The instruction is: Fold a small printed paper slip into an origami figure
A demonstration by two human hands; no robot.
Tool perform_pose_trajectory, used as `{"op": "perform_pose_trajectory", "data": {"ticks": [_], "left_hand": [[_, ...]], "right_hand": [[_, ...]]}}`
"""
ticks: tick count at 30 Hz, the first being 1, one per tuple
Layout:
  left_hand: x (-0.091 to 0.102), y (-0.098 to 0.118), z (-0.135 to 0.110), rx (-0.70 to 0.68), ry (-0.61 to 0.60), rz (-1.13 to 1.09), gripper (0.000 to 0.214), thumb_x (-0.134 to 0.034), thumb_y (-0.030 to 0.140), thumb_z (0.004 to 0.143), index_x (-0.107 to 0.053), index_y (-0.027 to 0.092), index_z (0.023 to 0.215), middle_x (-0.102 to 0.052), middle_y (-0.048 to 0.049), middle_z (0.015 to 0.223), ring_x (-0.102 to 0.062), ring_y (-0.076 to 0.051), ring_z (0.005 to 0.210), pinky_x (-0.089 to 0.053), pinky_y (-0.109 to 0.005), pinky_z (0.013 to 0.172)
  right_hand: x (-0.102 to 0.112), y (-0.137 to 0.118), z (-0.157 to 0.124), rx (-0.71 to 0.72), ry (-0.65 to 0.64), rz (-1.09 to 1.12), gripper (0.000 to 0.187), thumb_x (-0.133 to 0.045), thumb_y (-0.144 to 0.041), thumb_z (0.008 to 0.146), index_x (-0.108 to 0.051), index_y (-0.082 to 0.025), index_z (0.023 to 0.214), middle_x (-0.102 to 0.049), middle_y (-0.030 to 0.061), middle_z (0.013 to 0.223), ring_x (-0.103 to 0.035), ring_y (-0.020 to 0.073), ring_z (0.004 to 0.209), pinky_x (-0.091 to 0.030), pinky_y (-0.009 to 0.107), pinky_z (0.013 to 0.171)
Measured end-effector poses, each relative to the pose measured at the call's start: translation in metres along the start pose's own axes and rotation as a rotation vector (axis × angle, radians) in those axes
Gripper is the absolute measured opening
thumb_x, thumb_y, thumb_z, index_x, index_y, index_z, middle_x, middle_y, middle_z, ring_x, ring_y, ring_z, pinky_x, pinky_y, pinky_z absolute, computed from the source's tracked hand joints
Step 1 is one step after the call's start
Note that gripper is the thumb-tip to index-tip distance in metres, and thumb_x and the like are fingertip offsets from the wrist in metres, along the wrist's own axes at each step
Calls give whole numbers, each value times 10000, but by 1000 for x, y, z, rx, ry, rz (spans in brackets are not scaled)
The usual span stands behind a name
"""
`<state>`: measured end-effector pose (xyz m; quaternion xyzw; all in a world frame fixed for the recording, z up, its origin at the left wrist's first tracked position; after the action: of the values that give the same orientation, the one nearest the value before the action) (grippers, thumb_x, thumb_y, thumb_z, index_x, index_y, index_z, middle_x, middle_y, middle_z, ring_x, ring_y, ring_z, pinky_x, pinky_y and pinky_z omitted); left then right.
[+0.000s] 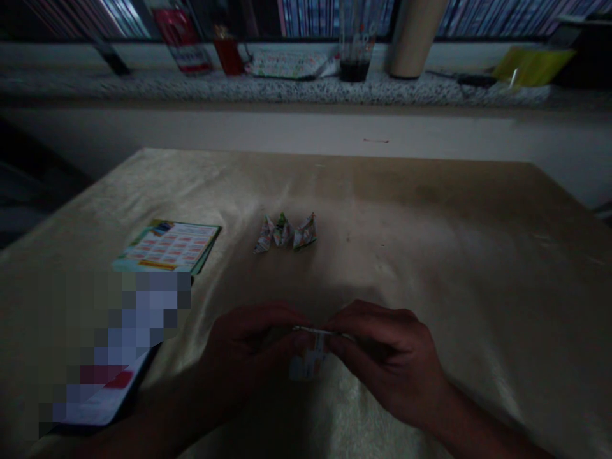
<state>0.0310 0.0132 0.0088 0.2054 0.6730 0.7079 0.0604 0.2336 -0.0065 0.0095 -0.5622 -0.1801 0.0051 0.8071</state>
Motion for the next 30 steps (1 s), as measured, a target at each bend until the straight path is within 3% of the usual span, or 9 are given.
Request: {"op": "perform_pose_trajectory", "data": {"ticks": [12,17,23,30], "left_hand": [[1,3,-2,-116,38,-47,91,-748,248,880,-810,210,825,-780,2,734,-708,-123,646,-523,-205,608],[2,3,-2,-93,21,-46,64,-761,217,872,-817,227,843,-788,6,759,-717,-122,671,-529,-207,626],[3,3,-2,-72,17,-44,82,-756,215,869,-824,204,825,-786,-8,731,-712,-130,637,-524,-216,595],[2,4,-4,-76,26,-41,66,-770,242,867,-832,255,853,-798,16,747,-721,-119,646,-530,-207,607]], "right_hand": [[1,-4,1,-17,83,4,336,-742,-91,848,-794,-348,1059,-780,-8,796,-725,154,652,-569,225,529],[1,-4,2,25,72,22,338,-707,-70,865,-794,-323,1071,-786,10,821,-736,171,743,-587,249,592],[0,-2,2,47,61,77,239,-698,-76,876,-804,-250,999,-763,40,777,-722,193,714,-592,316,611],[2,0,-1,6,103,80,235,-698,-113,889,-797,-291,1006,-774,40,808,-734,198,749,-583,287,560]]}}
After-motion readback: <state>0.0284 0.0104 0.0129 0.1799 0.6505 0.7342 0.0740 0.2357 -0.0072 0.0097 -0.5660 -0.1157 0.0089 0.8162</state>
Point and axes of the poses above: each hand's wrist, its own z-axis towards the middle knuckle, its own x-axis out of the back of the hand, y = z × x, the point moved 2 cm from there along z, towards the middle knuckle
